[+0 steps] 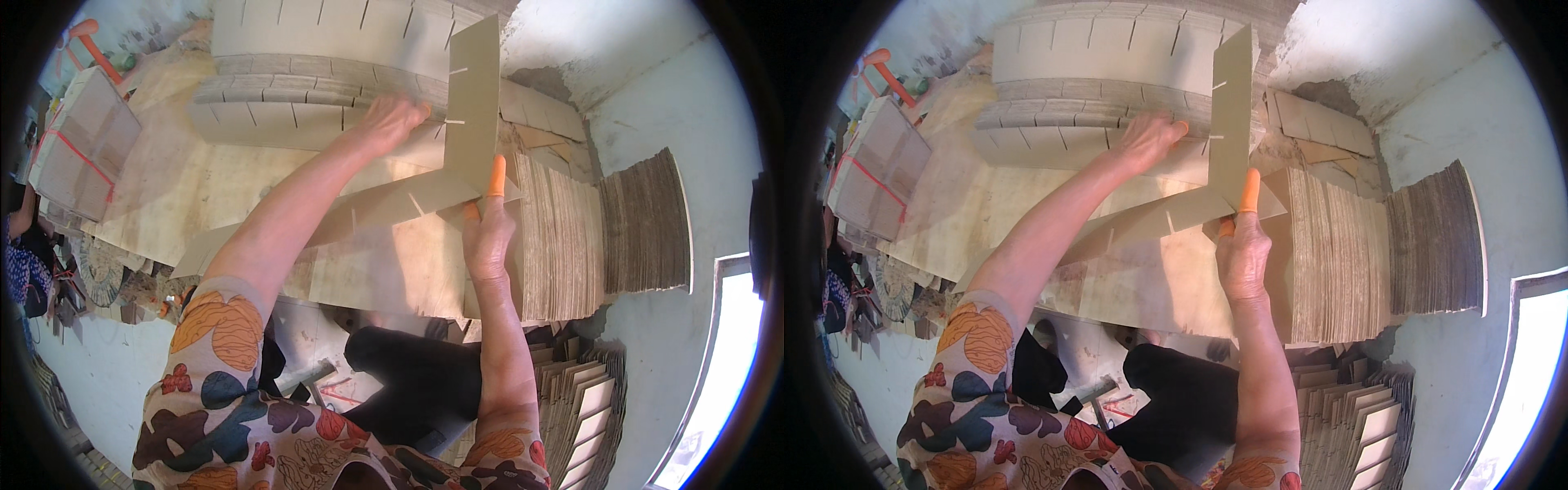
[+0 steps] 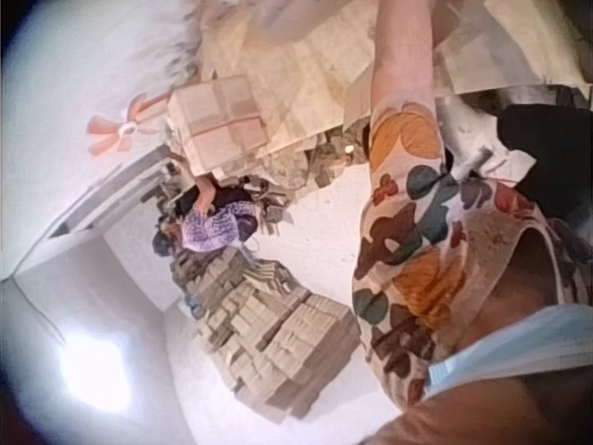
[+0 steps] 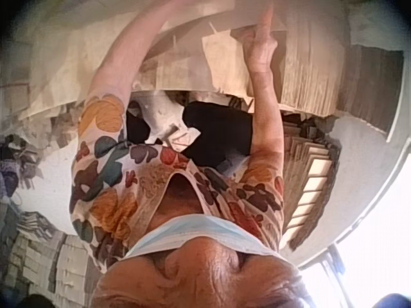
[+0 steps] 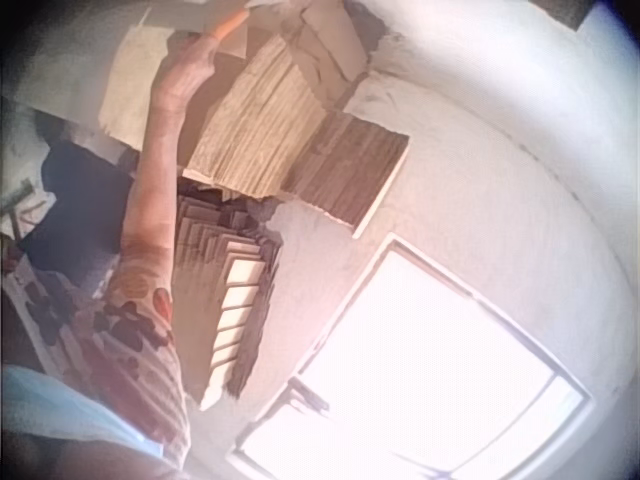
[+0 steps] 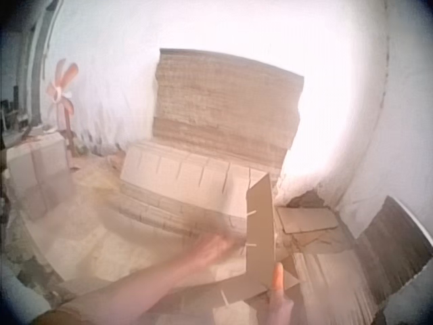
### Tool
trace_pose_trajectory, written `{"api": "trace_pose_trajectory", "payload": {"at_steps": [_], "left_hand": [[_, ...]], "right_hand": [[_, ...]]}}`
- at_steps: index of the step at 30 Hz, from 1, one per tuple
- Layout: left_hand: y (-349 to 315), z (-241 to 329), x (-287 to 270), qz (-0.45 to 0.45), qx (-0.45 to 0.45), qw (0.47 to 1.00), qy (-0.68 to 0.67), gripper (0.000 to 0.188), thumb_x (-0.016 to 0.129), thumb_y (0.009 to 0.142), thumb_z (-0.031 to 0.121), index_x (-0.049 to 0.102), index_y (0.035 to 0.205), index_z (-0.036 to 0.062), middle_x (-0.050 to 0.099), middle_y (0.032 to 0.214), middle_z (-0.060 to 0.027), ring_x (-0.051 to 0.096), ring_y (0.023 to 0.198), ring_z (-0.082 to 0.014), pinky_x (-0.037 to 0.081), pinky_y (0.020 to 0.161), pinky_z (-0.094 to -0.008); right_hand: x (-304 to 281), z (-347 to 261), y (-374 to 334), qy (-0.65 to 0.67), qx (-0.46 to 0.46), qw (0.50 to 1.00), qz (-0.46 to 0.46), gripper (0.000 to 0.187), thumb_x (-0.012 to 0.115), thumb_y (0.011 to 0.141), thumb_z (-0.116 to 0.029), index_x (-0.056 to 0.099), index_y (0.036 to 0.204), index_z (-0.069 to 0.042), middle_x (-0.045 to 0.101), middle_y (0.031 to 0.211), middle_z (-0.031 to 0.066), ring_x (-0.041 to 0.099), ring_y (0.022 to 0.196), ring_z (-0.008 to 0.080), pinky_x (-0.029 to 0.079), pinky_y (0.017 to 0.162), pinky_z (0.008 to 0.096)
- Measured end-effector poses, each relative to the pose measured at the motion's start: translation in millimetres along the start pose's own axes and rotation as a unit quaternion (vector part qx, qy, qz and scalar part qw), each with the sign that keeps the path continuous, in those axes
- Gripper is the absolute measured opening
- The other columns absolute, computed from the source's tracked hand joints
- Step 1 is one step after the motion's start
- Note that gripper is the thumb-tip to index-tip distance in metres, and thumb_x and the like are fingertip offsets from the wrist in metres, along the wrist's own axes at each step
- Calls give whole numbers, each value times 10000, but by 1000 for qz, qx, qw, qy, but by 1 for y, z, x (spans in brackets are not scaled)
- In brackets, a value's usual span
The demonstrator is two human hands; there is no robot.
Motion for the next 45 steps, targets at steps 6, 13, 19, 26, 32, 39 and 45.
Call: {"api": "trace_pose_trajectory", "payload": {"at_steps": [6, 13, 19, 26, 32, 39, 45], "left_hand": [[-6, 2, -11, -8, -4, 999, -37, 70, 566, 731, 15, 535, 792, 26, 577, 735, -201, 602, 720, -366, 475, 590, -458], [-9, 11, -21, 20, 11, 998, -53, 84, 568, 711, -14, 548, 782, 25, 587, 713, -195, 595, 713, -377, 476, 594, -458], [-16, 21, -18, 44, 59, 995, -75, 97, 579, 693, -25, 555, 774, 22, 578, 698, -179, 582, 733, -360, 472, 585, -447], [-25, 29, -15, 45, 67, 994, -73, 96, 593, 694, -22, 548, 763, 28, 564, 681, -141, 578, 721, -317, 474, 582, -427], [-28, 35, -24, 37, 71, 994, -80, 97, 595, 697, -23, 547, 762, 31, 568, 689, -121, 579, 725, -298, 474, 587, -413], [-40, 46, -31, 14, 80, 988, -135, 110, 578, 684, -41, 546, 764, 28, 564, 713, -120, 576, 749, -301, 475, 607, -408], [-37, 33, -23, 94, 73, 987, -112, 110, 563, 671, -56, 517, 735, 22, 561, 704, -121, 571, 741, -312, 471, 604, -415]], "right_hand": [[-7, -4, -6, -19, -116, 991, 57, 788, 558, 839, 46, 168, 1476, -205, 640, 980, 167, 631, 772, 265, 517, 702, 341], [-24, -13, -28, 52, -100, 993, 29, 654, 511, 830, 81, 298, 1430, -69, 560, 1210, 186, 587, 1030, 266, 450, 874, 308], [-25, -11, -43, 5, -166, 983, 77, 803, 556, 786, 137, 226, 1466, -135, 553, 876, 74, 480, 710, 135, 459, 703, 214], [-17, -7, -46, 10, -164, 982, 96, 849, 612, 758, 111, 230, 1468, -154, 536, 737, 52, 480, 599, 118, 472, 612, 216], [-6, 5, -45, -11, -158, 984, 81, 830, 624, 770, 74, 232, 1466, -152, 556, 719, 61, 520, 571, 144, 506, 585, 271], [-1, 15, -48, -50, -161, 985, 47, 815, 628, 772, 59, 241, 1460, -144, 586, 739, 84, 556, 571, 189, 514, 561, 311], [-3, 8, -50, -49, -150, 986, 43, 834, 595, 743, 110, 245, 1457, -140, 597, 765, 91, 571, 581, 194, 515, 560, 316]]}}
Point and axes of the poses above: each hand's wrist, its own y-axis towards the middle knuckle, its own x-axis out of the palm, z = x × y, the point moved 1 cm from there along y, towards the middle knuckle
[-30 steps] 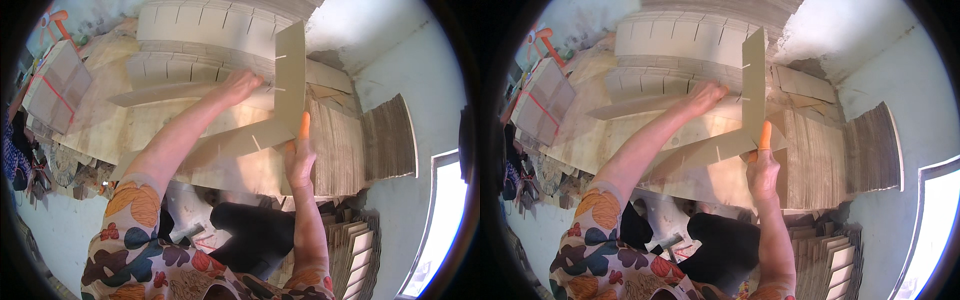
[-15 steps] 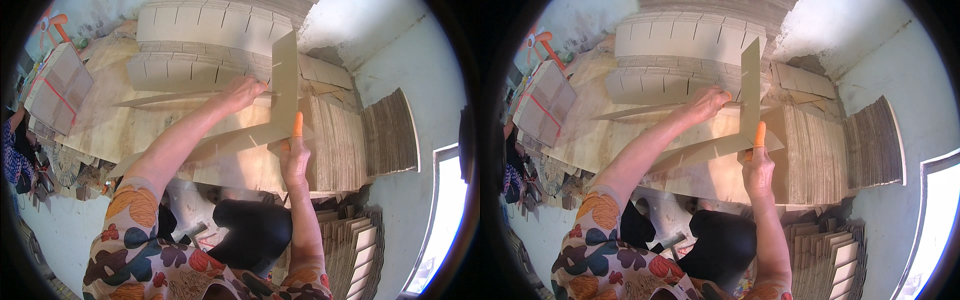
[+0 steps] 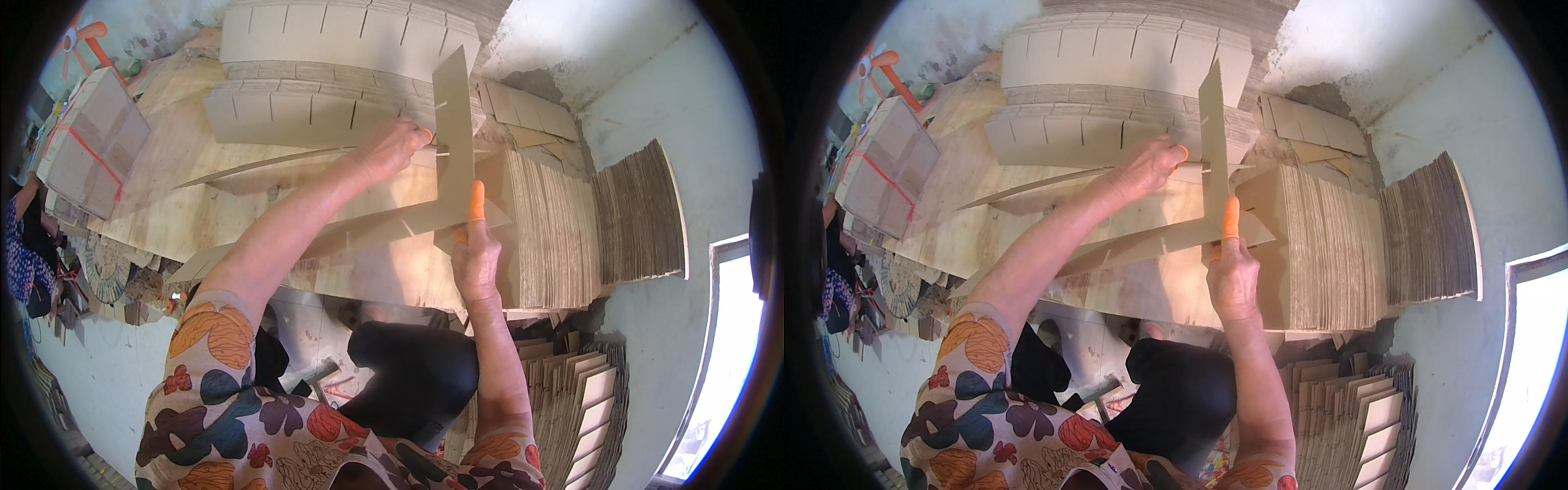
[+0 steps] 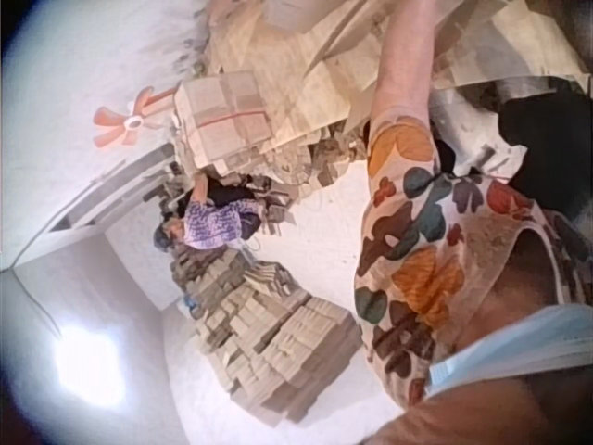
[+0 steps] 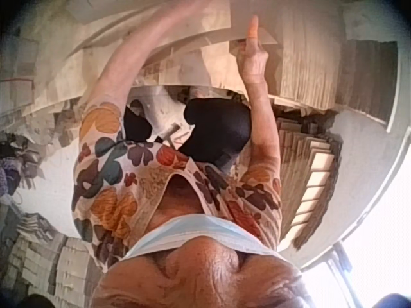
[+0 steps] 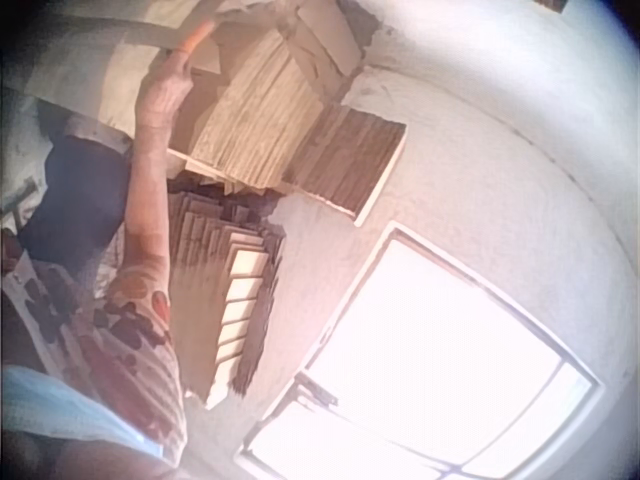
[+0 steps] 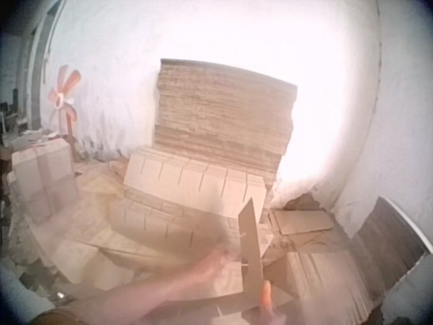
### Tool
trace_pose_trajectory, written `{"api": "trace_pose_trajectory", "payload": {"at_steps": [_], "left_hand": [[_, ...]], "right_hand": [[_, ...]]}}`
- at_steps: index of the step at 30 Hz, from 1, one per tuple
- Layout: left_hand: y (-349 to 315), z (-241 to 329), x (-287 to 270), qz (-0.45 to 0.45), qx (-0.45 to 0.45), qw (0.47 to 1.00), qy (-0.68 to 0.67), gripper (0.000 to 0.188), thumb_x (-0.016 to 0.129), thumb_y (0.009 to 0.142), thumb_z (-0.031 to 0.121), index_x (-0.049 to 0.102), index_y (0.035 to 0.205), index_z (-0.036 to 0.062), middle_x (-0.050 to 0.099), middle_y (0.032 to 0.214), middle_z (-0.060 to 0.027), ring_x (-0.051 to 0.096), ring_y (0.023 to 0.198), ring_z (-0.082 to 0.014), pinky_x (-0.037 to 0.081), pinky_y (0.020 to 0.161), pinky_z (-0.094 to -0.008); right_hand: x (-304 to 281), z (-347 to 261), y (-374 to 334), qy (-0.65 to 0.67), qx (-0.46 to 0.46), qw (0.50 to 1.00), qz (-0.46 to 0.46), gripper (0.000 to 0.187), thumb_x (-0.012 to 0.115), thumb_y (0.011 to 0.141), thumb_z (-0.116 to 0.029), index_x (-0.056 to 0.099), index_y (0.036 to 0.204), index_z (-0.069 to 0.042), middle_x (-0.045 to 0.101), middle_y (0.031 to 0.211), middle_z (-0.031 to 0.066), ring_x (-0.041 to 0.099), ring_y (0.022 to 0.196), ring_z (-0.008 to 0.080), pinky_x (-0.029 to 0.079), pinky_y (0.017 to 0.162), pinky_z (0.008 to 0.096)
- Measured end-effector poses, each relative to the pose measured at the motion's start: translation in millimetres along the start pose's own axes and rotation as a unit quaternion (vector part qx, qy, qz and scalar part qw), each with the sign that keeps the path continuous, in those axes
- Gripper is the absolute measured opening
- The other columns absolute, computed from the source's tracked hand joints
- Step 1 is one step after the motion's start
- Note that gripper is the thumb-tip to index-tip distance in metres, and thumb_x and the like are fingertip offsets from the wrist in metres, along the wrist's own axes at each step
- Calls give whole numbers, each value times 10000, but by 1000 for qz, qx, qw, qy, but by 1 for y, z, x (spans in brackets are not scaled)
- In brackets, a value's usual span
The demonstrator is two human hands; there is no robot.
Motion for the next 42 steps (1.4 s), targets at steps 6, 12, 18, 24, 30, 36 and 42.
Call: {"api": "trace_pose_trajectory", "payload": {"at_steps": [6, 12, 18, 24, 30, 36, 42], "left_hand": [[-6, 3, 3, -13, -4, 1000, -13, 94, 574, 669, -31, 505, 705, 22, 552, 668, -131, 566, 704, -316, 464, 586, -422], [-7, 3, 1, -22, -14, 999, -27, 85, 574, 681, -26, 500, 692, 16, 554, 680, -131, 563, 698, -319, 454, 574, -429], [-3, 31, -17, -29, -4, 997, -65, 54, 571, 712, -22, 527, 723, 9, 573, 707, -140, 573, 707, -290, 459, 584, -397], [32, -4, -32, -158, -210, 903, -340, 80, 596, 744, 16, 562, 799, -30, 588, 708, -151, 575, 665, -222, 453, 601, -358], [51, -34, -13, -159, -167, 972, 53, 301, 703, 730, 121, 536, 938, -20, 598, 862, -165, 565, 888, -305, 469, 739, -404], [42, -41, 30, -153, -117, 972, 136, 309, 673, 737, 87, 516, 986, -7, 569, 990, -183, 502, 1067, -307, 413, 891, -505], [44, -49, 38, -129, -73, 971, 188, 121, 551, 751, 7, 555, 871, 21, 604, 896, -177, 574, 949, -320, 471, 799, -460]], "right_hand": [[2, 3, -2, 5, 24, 1000, -17, 847, 581, 722, 133, 249, 1456, -130, 599, 774, 96, 577, 583, 201, 514, 565, 319], [4, 4, -1, 11, -3, 1000, -2, 833, 567, 737, 129, 241, 1458, -130, 595, 778, 106, 576, 581, 216, 512, 561, 334], [16, 17, -5, -19, 28, 998, -44, 786, 552, 760, 96, 248, 1454, -116, 583, 768, 123, 565, 573, 250, 507, 551, 355], [7, 19, -14, 17, 16, 1000, 16, 808, 533, 746, 118, 243, 1462, -118, 567, 752, 123, 524, 559, 208, 484, 559, 284], [5, 19, -15, 16, 27, 998, 53, 820, 500, 743, 151, 242, 1465, -139, 622, 839, 144, 498, 536, 182, 469, 554, 251], [-1, 11, -15, 52, 128, 990, 0, 748, 577, 793, 100, 292, 1443, -137, 628, 1097, 200, 643, 857, 230, 498, 779, 298], [-2, 10, -15, 36, 69, 997, 29, 755, 580, 787, 106, 296, 1442, -140, 625, 1114, 191, 647, 853, 245, 501, 779, 294]]}}
Point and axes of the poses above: each hand's wrist, its own y-axis towards the middle knuckle, its own x-axis out of the palm, z = x × y, the point moved 1 cm from there along y, towards the middle knuckle
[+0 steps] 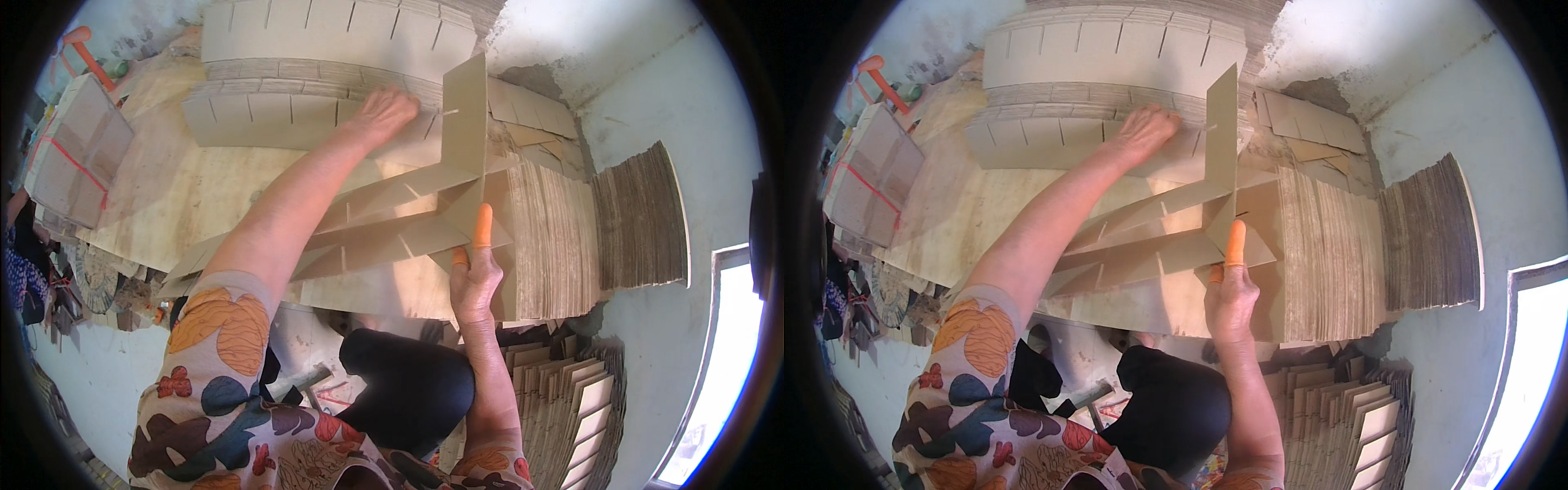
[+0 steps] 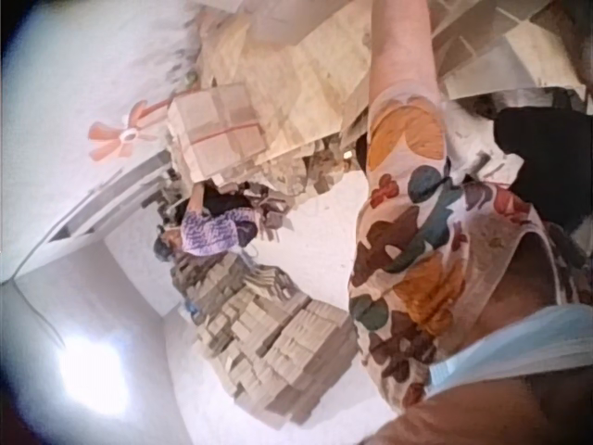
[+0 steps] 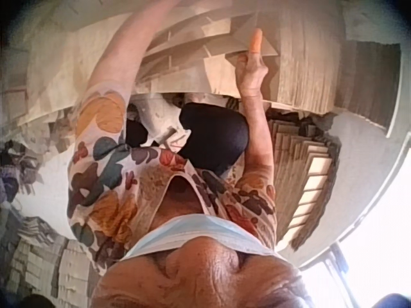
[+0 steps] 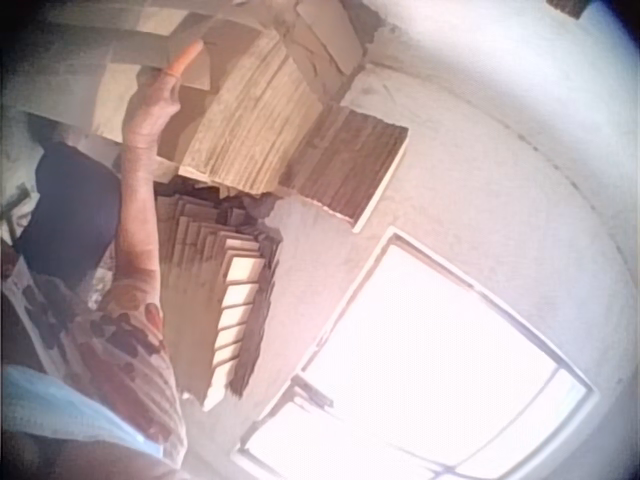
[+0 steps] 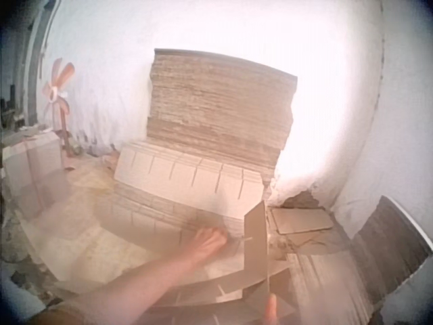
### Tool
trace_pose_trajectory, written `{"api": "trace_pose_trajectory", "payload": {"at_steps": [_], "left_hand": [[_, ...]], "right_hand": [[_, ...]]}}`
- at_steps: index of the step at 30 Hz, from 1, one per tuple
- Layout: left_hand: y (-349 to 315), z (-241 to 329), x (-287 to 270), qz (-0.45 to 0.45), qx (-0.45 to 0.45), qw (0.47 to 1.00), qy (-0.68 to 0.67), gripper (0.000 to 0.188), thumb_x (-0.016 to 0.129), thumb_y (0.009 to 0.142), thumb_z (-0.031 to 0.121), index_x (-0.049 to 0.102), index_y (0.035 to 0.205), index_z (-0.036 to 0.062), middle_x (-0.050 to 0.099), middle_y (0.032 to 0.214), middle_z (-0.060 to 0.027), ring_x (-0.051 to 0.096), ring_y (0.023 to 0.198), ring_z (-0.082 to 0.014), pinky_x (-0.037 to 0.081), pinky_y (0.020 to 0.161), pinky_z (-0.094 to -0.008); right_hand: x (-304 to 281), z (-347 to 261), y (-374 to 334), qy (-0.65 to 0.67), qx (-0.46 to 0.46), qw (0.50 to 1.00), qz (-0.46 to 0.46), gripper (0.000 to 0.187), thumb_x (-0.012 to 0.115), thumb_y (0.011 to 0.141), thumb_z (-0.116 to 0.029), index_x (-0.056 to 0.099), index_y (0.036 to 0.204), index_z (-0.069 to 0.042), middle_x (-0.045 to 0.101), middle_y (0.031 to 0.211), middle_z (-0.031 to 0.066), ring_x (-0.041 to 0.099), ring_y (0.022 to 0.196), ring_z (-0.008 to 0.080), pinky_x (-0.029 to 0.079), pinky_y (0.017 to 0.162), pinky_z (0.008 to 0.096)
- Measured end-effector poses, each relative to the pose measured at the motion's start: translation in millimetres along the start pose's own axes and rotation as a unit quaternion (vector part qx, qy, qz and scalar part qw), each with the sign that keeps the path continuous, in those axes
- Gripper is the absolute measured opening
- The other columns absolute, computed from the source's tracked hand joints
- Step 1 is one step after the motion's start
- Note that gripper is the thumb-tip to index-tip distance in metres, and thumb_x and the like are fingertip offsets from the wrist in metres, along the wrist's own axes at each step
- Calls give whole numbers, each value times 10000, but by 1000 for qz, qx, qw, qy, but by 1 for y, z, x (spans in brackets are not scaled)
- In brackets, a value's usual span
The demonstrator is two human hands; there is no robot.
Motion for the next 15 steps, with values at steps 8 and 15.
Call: {"api": "trace_pose_trajectory", "payload": {"at_steps": [8, 15], "left_hand": [[-6, 2, -23, 37, 19, 996, -81, 67, 559, 720, -14, 547, 748, 45, 598, 722, -164, 601, 752, -338, 491, 605, -443], [-10, 6, -45, 61, 42, 991, -110, 56, 568, 726, -14, 539, 748, 29, 593, 707, -177, 590, 707, -365, 466, 570, -469]], "right_hand": [[-2, 5, -4, 1, -9, 999, -36, 766, 591, 783, 98, 290, 1446, -138, 647, 981, 175, 626, 741, 209, 492, 709, 254], [-4, 2, -4, -22, 46, 994, -92, 772, 590, 787, 99, 293, 1447, -167, 643, 877, 184, 617, 720, 209, 492, 713, 269]]}}
Point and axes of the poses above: each hand's wrist, its own y-axis towards the middle knuckle, its own x-axis out of the palm, z = x × y, the point moved 1 cm from there along y, towards the middle knuckle
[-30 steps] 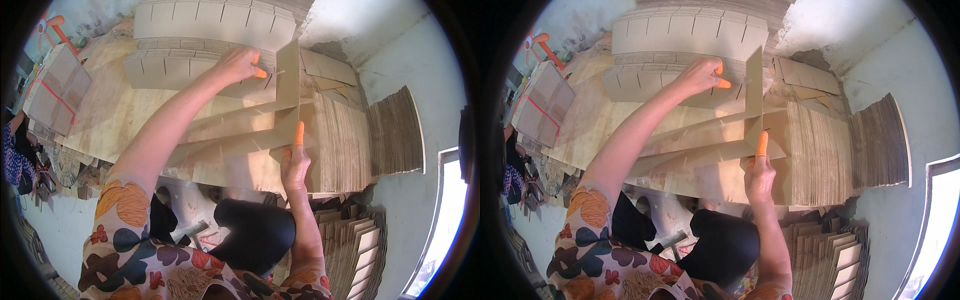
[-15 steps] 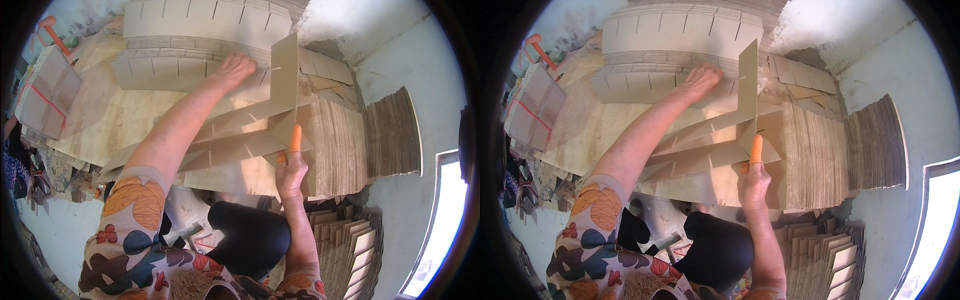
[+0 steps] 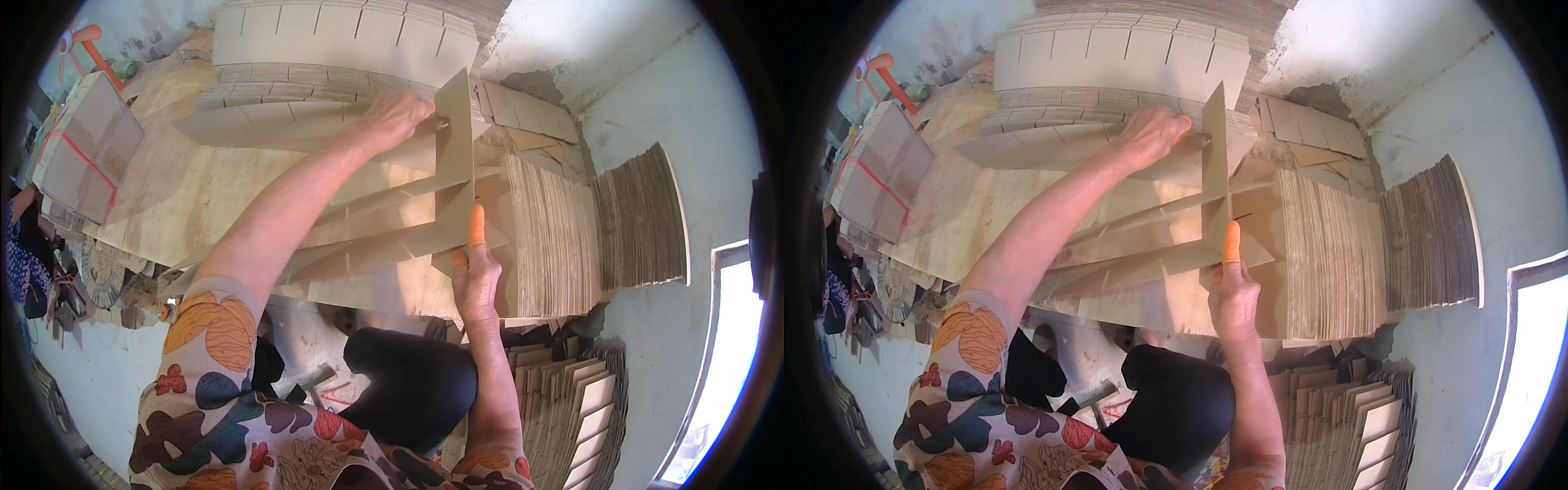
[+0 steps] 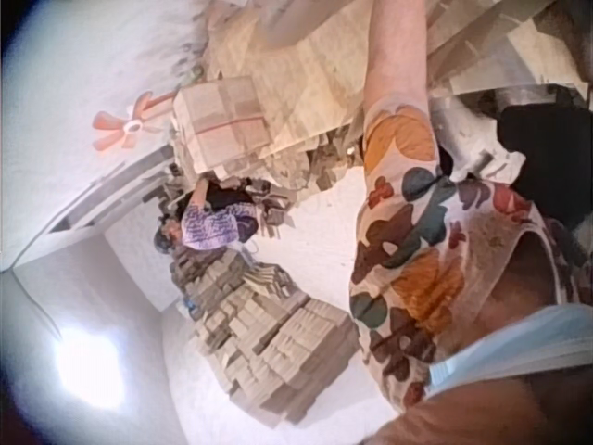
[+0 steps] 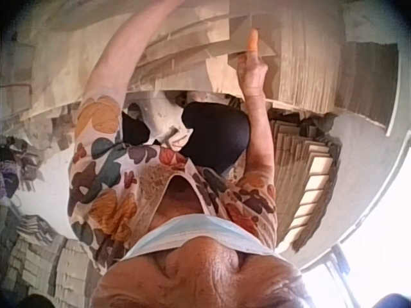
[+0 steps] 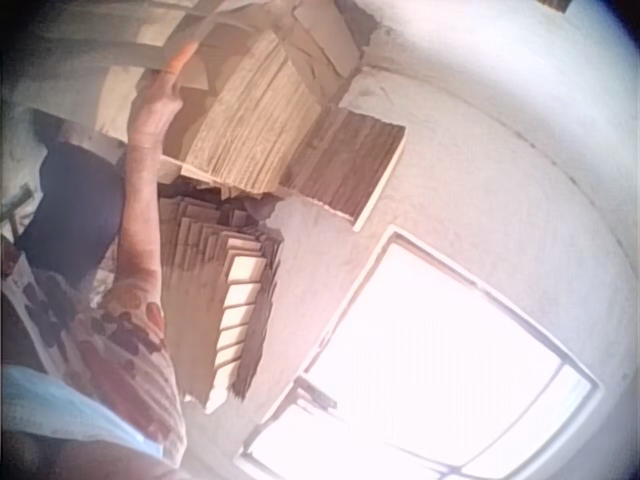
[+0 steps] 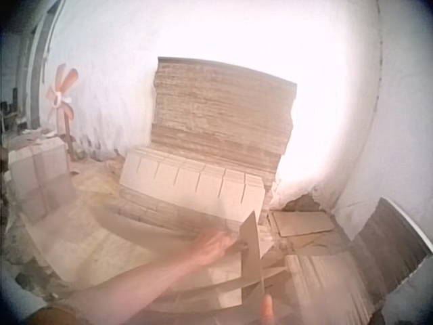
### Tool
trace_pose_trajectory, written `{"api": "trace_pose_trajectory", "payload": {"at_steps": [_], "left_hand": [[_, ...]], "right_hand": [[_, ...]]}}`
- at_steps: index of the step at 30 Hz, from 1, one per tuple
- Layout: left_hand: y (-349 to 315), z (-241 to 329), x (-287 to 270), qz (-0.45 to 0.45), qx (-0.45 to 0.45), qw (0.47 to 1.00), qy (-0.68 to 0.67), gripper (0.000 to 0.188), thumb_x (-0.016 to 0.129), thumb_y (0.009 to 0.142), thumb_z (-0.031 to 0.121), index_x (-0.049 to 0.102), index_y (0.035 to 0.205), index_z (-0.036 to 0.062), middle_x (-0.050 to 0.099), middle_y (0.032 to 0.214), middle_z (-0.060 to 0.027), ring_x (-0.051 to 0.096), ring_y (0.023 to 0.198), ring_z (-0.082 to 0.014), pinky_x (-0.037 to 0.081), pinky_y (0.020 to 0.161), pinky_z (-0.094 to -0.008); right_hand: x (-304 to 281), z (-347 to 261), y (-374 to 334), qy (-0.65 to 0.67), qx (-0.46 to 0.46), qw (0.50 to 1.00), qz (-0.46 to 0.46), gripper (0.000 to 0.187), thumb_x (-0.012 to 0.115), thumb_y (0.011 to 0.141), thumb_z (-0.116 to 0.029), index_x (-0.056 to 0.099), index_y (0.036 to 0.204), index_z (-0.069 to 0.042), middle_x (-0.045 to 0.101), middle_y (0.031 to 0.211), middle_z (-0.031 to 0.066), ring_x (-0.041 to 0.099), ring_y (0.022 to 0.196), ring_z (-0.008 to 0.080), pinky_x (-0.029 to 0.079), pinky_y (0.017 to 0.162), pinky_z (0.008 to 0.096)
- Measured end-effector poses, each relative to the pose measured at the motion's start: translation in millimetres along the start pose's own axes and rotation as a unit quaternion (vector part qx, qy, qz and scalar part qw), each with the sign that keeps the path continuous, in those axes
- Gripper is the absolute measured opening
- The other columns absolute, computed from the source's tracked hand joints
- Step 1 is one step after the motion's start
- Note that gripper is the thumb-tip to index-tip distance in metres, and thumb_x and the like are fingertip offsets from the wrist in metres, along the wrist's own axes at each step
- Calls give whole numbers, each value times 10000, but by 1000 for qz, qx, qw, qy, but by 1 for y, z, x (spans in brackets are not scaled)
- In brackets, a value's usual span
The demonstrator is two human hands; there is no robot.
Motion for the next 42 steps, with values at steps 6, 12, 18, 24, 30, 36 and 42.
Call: {"api": "trace_pose_trajectory", "payload": {"at_steps": [6, 12, 18, 24, 30, 36, 42], "left_hand": [[-5, 7, -14, -34, -11, 999, 8, 39, 549, 733, -17, 532, 751, 13, 583, 702, -188, 582, 693, -385, 459, 573, -480], [-23, -1, -16, 70, -3, 997, -40, 49, 537, 718, -39, 528, 742, 3, 575, 700, -198, 575, 692, -394, 448, 576, -487], [-40, 17, -31, -30, -19, 998, -59, 65, 540, 690, -62, 508, 713, -11, 550, 671, -231, 550, 661, -419, 423, 557, -482], [-51, 13, -39, 18, -74, 992, -99, 73, 545, 683, -57, 494, 708, -12, 524, 667, -245, 528, 631, -421, 410, 545, -468], [-63, 10, -51, 39, -55, 985, -161, 63, 546, 698, -52, 497, 715, -17, 509, 667, -241, 530, 633, -409, 413, 555, -458], [-84, 18, -45, -64, -77, 990, -99, 66, 593, 725, -18, 536, 759, -19, 558, 743, -229, 564, 704, -392, 438, 599, -442], [-123, 4, -41, -46, -180, 970, -156, 325, 683, 776, 148, 603, 1039, -25, 630, 964, -216, 618, 874, -350, 482, 744, -410]], "right_hand": [[-7, -10, -1, 6, -43, 999, 14, 749, 599, 783, 92, 317, 1435, -147, 633, 881, 217, 628, 745, 270, 500, 727, 305], [-20, -26, -12, 26, -61, 998, -1, 716, 603, 785, 78, 338, 1421, -113, 632, 859, 223, 621, 732, 314, 499, 707, 322], [-18, -25, -18, 22, -62, 998, -13, 721, 589, 770, 92, 336, 1418, -99, 624, 841, 227, 621, 722, 327, 501, 684, 324], [-15, -32, -18, 2, -87, 995, -42, 702, 575, 758, 101, 367, 1399, -93, 603, 820, 238, 609, 677, 348, 495, 622, 354], [-28, -41, -27, -12, -87, 996, -28, 660, 579, 756, 74, 419, 1371, -103, 608, 860, 236, 611, 689, 370, 493, 589, 419], [-28, -34, -32, -27, -125, 991, -46, 698, 512, 676, 147, 458, 1340, -62, 587, 804, 274, 591, 671, 383, 494, 621, 387], [-11, -2, -10, -174, -173, 961, -132, 703, 573, 699, 46, 433, 1357, -157, 606, 770, 188, 604, 761, 366, 480, 639, 454]]}}
Point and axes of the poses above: each hand's wrist, its own y-axis towards the middle knuckle, its own x-axis out of the palm, z = x × y, the point moved 1 cm from there along y, towards the middle knuckle
